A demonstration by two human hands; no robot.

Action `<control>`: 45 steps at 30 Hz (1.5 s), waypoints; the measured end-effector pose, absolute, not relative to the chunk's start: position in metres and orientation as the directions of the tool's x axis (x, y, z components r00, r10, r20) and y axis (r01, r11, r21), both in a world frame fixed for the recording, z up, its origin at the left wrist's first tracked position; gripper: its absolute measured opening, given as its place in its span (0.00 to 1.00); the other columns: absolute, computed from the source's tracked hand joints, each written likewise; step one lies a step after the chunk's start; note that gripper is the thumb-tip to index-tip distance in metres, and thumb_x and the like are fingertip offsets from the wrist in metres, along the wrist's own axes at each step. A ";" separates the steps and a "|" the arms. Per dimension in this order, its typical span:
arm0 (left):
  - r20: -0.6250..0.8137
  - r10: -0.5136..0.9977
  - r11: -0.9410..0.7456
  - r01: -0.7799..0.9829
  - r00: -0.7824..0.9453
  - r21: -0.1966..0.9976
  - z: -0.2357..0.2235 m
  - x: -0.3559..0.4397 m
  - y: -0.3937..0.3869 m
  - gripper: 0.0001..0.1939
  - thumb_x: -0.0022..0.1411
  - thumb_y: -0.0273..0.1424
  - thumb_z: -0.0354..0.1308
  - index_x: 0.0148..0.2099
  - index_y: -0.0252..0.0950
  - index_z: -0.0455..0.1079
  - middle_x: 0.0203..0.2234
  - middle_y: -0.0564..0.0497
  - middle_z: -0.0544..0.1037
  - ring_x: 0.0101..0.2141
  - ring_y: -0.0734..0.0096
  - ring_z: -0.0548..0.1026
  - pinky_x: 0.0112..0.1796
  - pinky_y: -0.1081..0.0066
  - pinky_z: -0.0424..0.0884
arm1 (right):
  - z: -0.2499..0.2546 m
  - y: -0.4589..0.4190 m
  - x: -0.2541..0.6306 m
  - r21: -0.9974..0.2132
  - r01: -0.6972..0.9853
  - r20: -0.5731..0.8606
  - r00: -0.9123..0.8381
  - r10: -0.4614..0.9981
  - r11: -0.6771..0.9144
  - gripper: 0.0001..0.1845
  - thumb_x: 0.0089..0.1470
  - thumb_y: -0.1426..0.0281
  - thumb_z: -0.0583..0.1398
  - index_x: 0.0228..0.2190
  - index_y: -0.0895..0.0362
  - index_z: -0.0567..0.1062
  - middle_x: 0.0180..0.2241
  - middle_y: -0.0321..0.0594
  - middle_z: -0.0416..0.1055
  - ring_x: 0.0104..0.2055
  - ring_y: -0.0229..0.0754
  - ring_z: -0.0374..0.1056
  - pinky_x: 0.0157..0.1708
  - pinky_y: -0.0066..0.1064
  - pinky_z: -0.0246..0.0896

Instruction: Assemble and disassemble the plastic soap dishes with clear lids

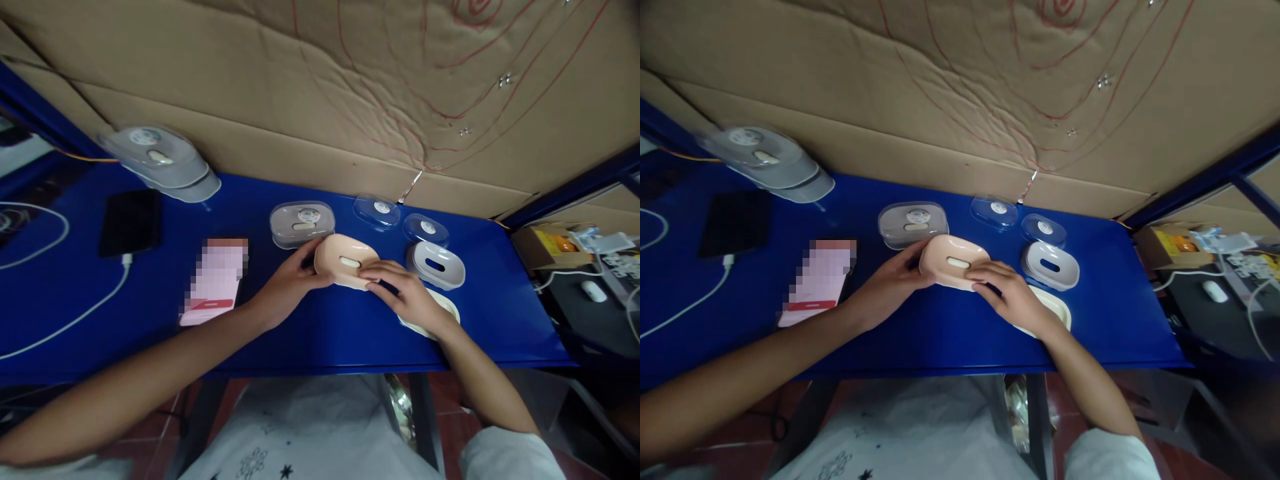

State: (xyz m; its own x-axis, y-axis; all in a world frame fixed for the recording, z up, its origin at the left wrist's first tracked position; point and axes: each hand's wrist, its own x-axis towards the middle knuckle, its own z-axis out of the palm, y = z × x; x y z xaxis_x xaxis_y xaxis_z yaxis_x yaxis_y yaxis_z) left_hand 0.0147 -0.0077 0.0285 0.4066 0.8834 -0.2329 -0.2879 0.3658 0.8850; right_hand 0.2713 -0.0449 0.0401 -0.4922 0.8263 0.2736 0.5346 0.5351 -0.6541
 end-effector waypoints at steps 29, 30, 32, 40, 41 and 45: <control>-0.422 0.731 0.658 -0.392 0.537 0.643 0.013 0.008 -0.001 0.19 0.71 0.35 0.62 0.60 0.32 0.75 0.57 0.38 0.81 0.56 0.50 0.79 0.53 0.55 0.78 | 0.045 -0.006 0.289 -0.838 0.507 0.031 -0.327 0.945 0.203 0.27 0.71 0.50 0.55 0.63 0.47 0.72 0.62 0.43 0.74 0.64 0.52 0.71 0.64 0.53 0.67; -0.421 0.735 0.655 -0.396 0.532 0.643 0.013 0.008 -0.001 0.19 0.71 0.34 0.62 0.60 0.32 0.75 0.56 0.38 0.81 0.55 0.51 0.80 0.52 0.56 0.78 | 0.049 -0.013 0.286 -0.784 0.536 0.089 -0.402 0.911 0.313 0.26 0.71 0.54 0.56 0.65 0.45 0.70 0.65 0.40 0.70 0.68 0.52 0.66 0.68 0.54 0.62; -0.411 0.750 0.641 -0.415 0.519 0.645 0.015 0.007 0.000 0.18 0.73 0.35 0.60 0.60 0.33 0.76 0.56 0.39 0.82 0.54 0.53 0.80 0.52 0.59 0.78 | 0.055 -0.022 0.283 -0.674 0.558 0.168 -0.522 0.837 0.483 0.27 0.71 0.59 0.58 0.67 0.44 0.67 0.69 0.39 0.65 0.72 0.51 0.59 0.72 0.54 0.55; -0.298 0.782 0.564 -0.420 0.547 0.711 0.020 0.007 0.001 0.22 0.73 0.44 0.60 0.61 0.37 0.77 0.58 0.42 0.81 0.58 0.51 0.78 0.54 0.60 0.75 | 0.051 -0.023 0.279 -0.549 0.568 0.228 -0.605 0.763 0.614 0.29 0.70 0.68 0.60 0.68 0.44 0.65 0.69 0.41 0.65 0.73 0.50 0.57 0.70 0.57 0.58; -0.282 0.783 0.552 -0.409 0.555 0.727 0.019 0.008 0.001 0.22 0.72 0.44 0.61 0.60 0.37 0.77 0.58 0.41 0.81 0.58 0.51 0.78 0.54 0.60 0.75 | 0.052 -0.024 0.278 -0.535 0.573 0.219 -0.615 0.757 0.620 0.29 0.70 0.68 0.59 0.68 0.44 0.64 0.70 0.41 0.64 0.74 0.51 0.54 0.71 0.58 0.57; -0.339 0.752 0.596 -0.362 0.566 0.717 0.016 0.008 0.002 0.22 0.72 0.43 0.60 0.61 0.36 0.77 0.56 0.41 0.82 0.55 0.52 0.79 0.51 0.62 0.76 | 0.056 -0.028 0.279 -0.549 0.558 0.168 -0.656 0.736 0.622 0.29 0.70 0.71 0.58 0.68 0.45 0.65 0.72 0.40 0.60 0.78 0.49 0.45 0.73 0.59 0.51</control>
